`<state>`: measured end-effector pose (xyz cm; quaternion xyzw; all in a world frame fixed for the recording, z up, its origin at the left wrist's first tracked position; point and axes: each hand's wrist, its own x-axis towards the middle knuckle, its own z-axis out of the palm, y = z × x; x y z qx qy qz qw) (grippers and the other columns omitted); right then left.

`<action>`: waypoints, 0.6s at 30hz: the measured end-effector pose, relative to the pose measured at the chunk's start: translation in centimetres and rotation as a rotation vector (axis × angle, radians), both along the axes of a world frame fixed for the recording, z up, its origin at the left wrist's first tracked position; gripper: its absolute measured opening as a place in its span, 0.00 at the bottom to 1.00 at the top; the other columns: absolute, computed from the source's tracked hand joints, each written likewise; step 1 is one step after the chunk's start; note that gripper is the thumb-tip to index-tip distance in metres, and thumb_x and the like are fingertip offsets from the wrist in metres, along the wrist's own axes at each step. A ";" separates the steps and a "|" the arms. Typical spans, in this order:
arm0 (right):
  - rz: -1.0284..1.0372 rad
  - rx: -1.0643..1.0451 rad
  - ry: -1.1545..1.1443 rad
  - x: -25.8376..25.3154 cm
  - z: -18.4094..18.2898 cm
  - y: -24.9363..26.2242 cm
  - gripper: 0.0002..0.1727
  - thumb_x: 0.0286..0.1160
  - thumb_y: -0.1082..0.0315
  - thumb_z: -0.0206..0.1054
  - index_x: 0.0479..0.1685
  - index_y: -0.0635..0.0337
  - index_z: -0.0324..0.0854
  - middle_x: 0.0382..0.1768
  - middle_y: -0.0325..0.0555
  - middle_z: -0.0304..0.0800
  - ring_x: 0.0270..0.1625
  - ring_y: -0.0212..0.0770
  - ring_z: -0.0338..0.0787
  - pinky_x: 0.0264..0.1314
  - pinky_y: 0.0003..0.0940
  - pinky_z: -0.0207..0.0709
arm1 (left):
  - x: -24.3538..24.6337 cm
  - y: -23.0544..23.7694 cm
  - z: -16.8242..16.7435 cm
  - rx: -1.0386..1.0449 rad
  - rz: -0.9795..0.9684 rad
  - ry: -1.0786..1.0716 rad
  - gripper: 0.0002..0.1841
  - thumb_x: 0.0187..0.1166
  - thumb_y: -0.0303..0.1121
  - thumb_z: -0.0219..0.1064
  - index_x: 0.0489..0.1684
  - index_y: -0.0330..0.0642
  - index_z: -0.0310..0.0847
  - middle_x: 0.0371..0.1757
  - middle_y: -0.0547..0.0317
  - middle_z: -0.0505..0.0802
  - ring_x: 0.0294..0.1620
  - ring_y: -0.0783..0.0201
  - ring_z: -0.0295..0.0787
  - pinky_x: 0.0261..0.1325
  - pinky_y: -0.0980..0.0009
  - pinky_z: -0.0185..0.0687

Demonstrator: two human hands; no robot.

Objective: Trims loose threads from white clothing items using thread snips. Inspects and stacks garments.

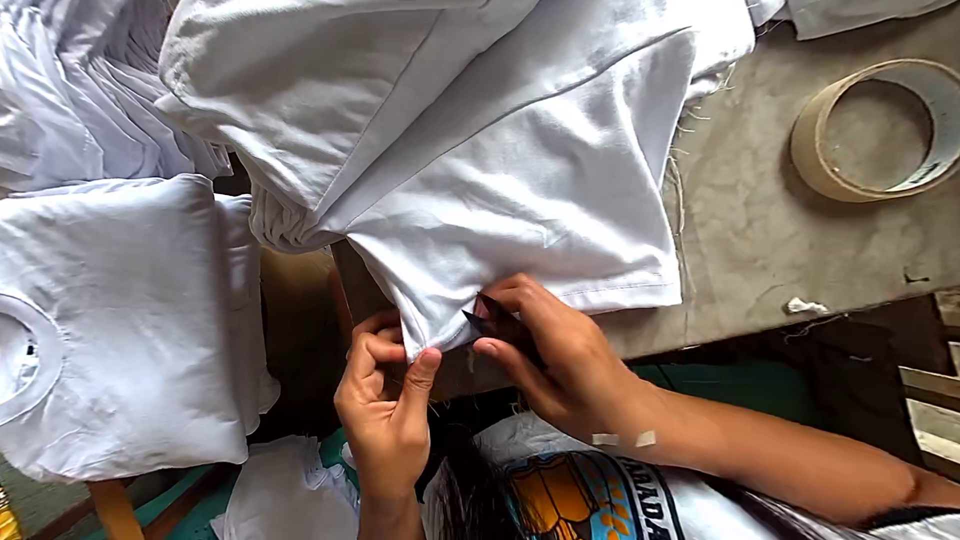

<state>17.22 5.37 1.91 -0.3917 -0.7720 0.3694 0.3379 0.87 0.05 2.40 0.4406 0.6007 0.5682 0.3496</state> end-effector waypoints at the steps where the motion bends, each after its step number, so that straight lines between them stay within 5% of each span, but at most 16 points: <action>1: -0.008 0.013 -0.041 0.3 0.1 0.2 0.15 0.87 0.60 0.58 0.47 0.66 0.80 0.37 0.46 0.83 0.29 0.27 0.78 0.30 0.17 0.72 | -0.1 -0.1 0.0 0.012 -0.012 -0.038 0.04 0.74 0.32 0.74 0.36 0.52 0.84 0.50 0.74 0.92 0.55 0.78 0.90 0.55 0.81 0.89; 9: -0.035 0.031 -0.099 0.4 0.3 0.0 0.16 0.88 0.60 0.57 0.47 0.66 0.79 0.36 0.45 0.82 0.28 0.26 0.75 0.28 0.15 0.69 | 0.3 -0.1 -0.2 0.010 0.020 -0.019 0.06 0.72 0.33 0.76 0.35 0.54 0.83 0.48 0.75 0.91 0.58 0.78 0.87 0.58 0.83 0.85; 15: -0.014 0.056 -0.188 0.6 0.8 -0.6 0.18 0.91 0.58 0.53 0.51 0.66 0.79 0.43 0.50 0.85 0.25 0.30 0.75 0.22 0.20 0.66 | 0.1 0.0 -0.1 -0.055 -0.011 0.158 0.12 0.80 0.38 0.67 0.49 0.38 0.88 0.48 0.70 0.92 0.58 0.78 0.84 0.64 0.79 0.79; 18: -0.018 0.051 -0.168 1.1 0.7 -0.6 0.18 0.91 0.57 0.52 0.51 0.65 0.78 0.44 0.50 0.86 0.26 0.29 0.76 0.23 0.20 0.66 | -0.3 0.0 -0.2 -0.033 -0.018 0.218 0.11 0.81 0.37 0.66 0.33 0.43 0.91 0.41 0.73 0.94 0.59 0.77 0.84 0.65 0.79 0.75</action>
